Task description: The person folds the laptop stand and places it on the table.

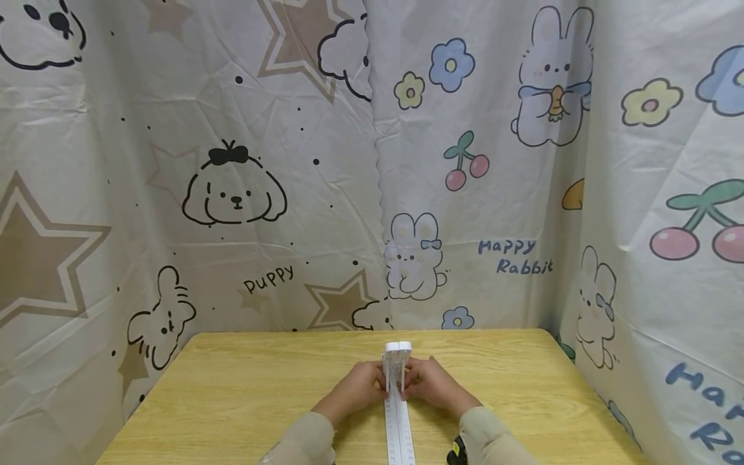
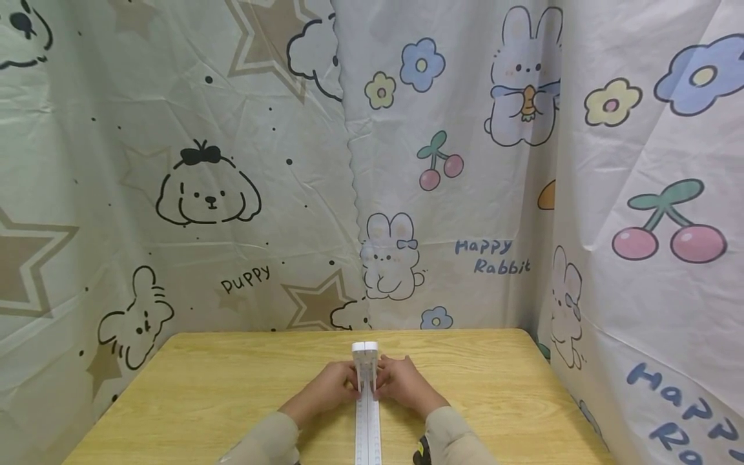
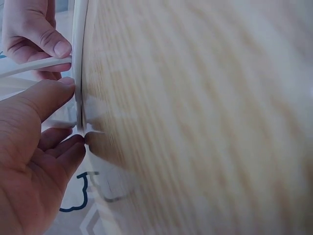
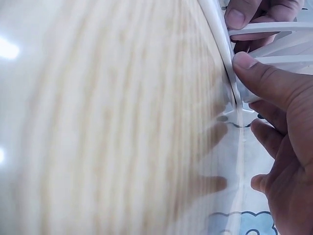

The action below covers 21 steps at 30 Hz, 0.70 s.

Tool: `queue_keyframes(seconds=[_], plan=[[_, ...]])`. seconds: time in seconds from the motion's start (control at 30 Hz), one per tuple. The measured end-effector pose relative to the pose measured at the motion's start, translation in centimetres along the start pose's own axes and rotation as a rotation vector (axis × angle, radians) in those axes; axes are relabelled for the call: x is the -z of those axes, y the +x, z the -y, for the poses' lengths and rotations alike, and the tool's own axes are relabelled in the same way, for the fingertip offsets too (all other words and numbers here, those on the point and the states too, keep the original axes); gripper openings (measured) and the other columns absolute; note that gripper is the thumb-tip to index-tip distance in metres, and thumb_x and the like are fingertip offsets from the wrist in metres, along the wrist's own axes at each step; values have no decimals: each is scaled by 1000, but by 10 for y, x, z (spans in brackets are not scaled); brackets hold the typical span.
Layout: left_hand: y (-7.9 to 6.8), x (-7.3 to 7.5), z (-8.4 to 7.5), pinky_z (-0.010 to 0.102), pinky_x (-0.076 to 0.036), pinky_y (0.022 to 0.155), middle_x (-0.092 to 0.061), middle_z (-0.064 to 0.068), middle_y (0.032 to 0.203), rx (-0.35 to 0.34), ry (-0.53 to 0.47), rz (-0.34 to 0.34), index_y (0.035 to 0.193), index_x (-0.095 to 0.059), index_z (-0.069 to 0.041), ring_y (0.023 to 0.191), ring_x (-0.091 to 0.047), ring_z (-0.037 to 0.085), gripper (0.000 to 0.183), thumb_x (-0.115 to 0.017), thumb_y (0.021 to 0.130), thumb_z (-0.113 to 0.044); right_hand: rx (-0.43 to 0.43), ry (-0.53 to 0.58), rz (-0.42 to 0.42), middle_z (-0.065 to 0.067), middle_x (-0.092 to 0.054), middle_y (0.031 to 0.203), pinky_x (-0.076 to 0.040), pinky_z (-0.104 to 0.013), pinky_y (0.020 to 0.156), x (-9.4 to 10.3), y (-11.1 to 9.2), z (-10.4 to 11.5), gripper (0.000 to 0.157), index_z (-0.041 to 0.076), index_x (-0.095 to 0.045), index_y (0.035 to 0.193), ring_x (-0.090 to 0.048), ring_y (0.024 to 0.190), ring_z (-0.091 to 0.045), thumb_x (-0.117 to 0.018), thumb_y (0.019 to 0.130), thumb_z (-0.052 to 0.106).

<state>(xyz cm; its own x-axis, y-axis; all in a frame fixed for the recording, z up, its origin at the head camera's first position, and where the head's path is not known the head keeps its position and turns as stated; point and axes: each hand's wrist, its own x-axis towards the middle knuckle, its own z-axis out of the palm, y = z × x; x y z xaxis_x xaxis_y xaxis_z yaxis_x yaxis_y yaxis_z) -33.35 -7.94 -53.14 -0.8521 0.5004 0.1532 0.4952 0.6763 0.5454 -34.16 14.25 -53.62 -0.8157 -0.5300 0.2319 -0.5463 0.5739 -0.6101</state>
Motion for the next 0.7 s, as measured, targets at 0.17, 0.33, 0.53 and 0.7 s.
queue_keyframes(seconds=[0.17,0.33,0.53,0.7], plan=[[-1,0,-1,42,-51,108,-65,10,140,-18,-13,-18,75,-78,-13,126,-63,29,12,-86,80,-6,-9,14,-6,-11,-59,145,-7,-81,114,1,0,0,10,14,-78,75,-48,140,-40,-87,75,11],[-1,1,0,40,-53,105,-67,9,137,-25,-31,-29,74,-76,-14,123,-65,28,14,-86,79,-5,-13,30,-22,-16,-59,142,-7,-81,113,1,1,-1,9,11,-79,78,-46,141,-42,-87,75,8],[-1,0,1,34,-55,100,-67,6,137,-11,-35,-18,74,-76,-15,123,-64,24,14,-86,80,-7,-19,19,-30,-17,-60,141,-8,-81,113,1,3,-3,8,12,-79,78,-47,141,-40,-87,77,9],[-1,1,1,36,-54,103,-66,6,138,-16,-25,-20,77,-77,-13,123,-64,25,10,-84,82,-7,-24,2,-46,-14,-62,140,-9,-82,112,0,4,-3,8,13,-80,79,-48,141,-39,-87,77,11]])
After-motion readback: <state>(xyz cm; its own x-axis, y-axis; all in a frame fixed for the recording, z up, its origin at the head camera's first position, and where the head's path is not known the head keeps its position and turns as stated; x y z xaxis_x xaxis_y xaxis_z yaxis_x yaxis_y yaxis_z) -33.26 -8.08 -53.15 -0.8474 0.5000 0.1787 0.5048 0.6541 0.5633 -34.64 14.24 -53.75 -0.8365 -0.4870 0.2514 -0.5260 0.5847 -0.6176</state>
